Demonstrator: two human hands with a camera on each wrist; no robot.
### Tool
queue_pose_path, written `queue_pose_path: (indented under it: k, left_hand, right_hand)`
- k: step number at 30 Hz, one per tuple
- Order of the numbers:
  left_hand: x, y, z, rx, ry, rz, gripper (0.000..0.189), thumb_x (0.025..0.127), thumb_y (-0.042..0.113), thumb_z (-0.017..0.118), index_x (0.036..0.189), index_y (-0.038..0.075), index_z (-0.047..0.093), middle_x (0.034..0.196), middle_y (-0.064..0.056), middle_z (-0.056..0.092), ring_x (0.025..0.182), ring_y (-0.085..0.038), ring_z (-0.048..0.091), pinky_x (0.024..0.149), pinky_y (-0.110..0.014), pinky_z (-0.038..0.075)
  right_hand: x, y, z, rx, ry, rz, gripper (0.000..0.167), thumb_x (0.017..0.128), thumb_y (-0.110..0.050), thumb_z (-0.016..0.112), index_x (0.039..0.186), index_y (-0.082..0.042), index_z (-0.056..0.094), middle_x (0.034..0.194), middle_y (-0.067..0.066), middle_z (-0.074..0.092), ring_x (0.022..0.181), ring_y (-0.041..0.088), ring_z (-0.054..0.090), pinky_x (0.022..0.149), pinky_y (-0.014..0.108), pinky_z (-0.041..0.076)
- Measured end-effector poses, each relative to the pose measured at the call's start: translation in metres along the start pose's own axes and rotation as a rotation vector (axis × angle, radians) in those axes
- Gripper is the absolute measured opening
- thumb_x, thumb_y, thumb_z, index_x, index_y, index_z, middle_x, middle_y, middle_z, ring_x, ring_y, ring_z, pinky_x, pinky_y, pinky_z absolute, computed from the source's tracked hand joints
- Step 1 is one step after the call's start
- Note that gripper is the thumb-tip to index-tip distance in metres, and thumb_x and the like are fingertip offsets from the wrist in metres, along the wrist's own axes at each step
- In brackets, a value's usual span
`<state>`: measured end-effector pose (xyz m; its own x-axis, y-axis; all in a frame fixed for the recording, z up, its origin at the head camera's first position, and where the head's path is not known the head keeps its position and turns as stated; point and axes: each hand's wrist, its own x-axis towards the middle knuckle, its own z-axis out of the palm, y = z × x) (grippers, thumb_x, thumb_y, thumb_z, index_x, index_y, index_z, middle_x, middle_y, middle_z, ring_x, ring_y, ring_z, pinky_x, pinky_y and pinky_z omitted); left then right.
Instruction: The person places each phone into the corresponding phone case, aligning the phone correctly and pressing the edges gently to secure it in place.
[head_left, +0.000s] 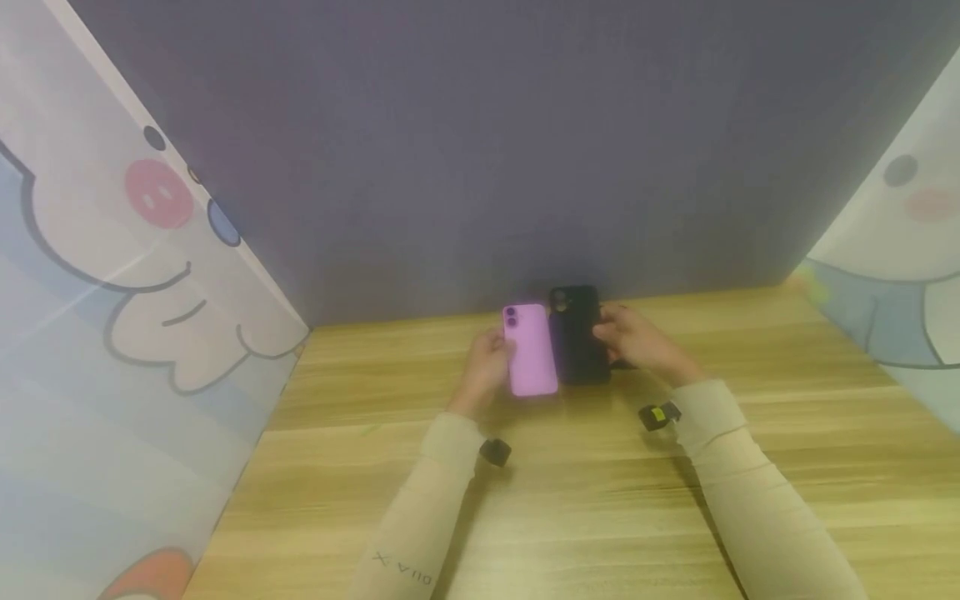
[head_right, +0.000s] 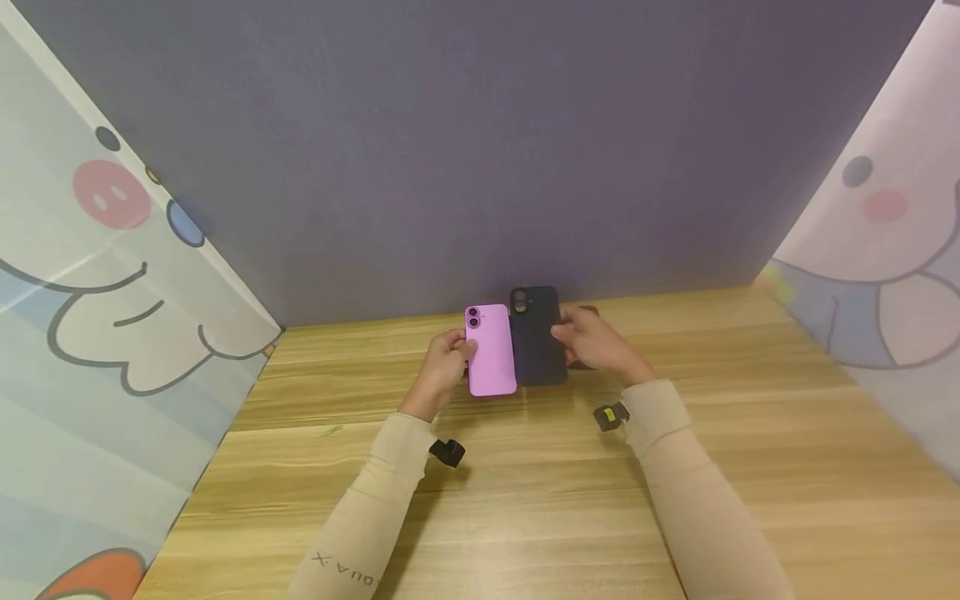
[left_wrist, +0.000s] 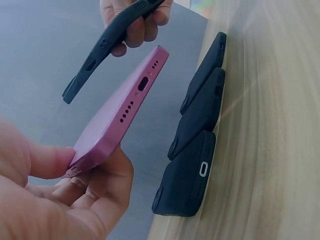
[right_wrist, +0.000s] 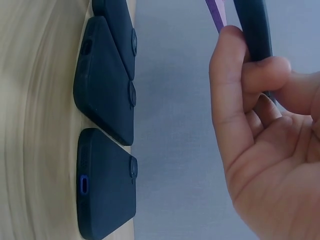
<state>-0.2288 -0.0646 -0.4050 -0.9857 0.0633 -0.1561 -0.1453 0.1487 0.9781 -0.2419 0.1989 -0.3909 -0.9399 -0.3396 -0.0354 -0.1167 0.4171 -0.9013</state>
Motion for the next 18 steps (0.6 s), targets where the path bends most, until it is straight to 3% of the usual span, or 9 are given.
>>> queue_pose_path:
  k: [6, 18]
  left_hand:
    - [-0.0008, 0.0003, -0.0002, -0.024, -0.001, -0.012, 0.043, 0.105, 0.015, 0.051, 0.146, 0.001, 0.049, 0.136, -0.021, 0.062, 0.128, -0.035, 0.059, 0.114, -0.053, 0.046]
    - [0.0004, -0.0031, 0.0018, -0.025, -0.009, -0.004, 0.042, 0.105, 0.016, 0.052, 0.144, 0.002, 0.052, 0.135, -0.019, 0.063, 0.128, -0.034, 0.06, 0.114, -0.052, 0.046]
  right_hand:
    - [0.0007, -0.0031, 0.004, -0.02, -0.013, -0.012, 0.023, 0.105, -0.011, 0.049, 0.119, 0.007, 0.052, 0.08, 0.008, 0.058, 0.069, 0.018, 0.058, 0.068, 0.035, 0.057]
    - [0.0009, -0.005, 0.0091, 0.011, -0.037, 0.007, 0.025, 0.106, -0.013, 0.047, 0.122, 0.006, 0.051, 0.079, 0.006, 0.057, 0.071, 0.019, 0.058, 0.076, 0.043, 0.058]
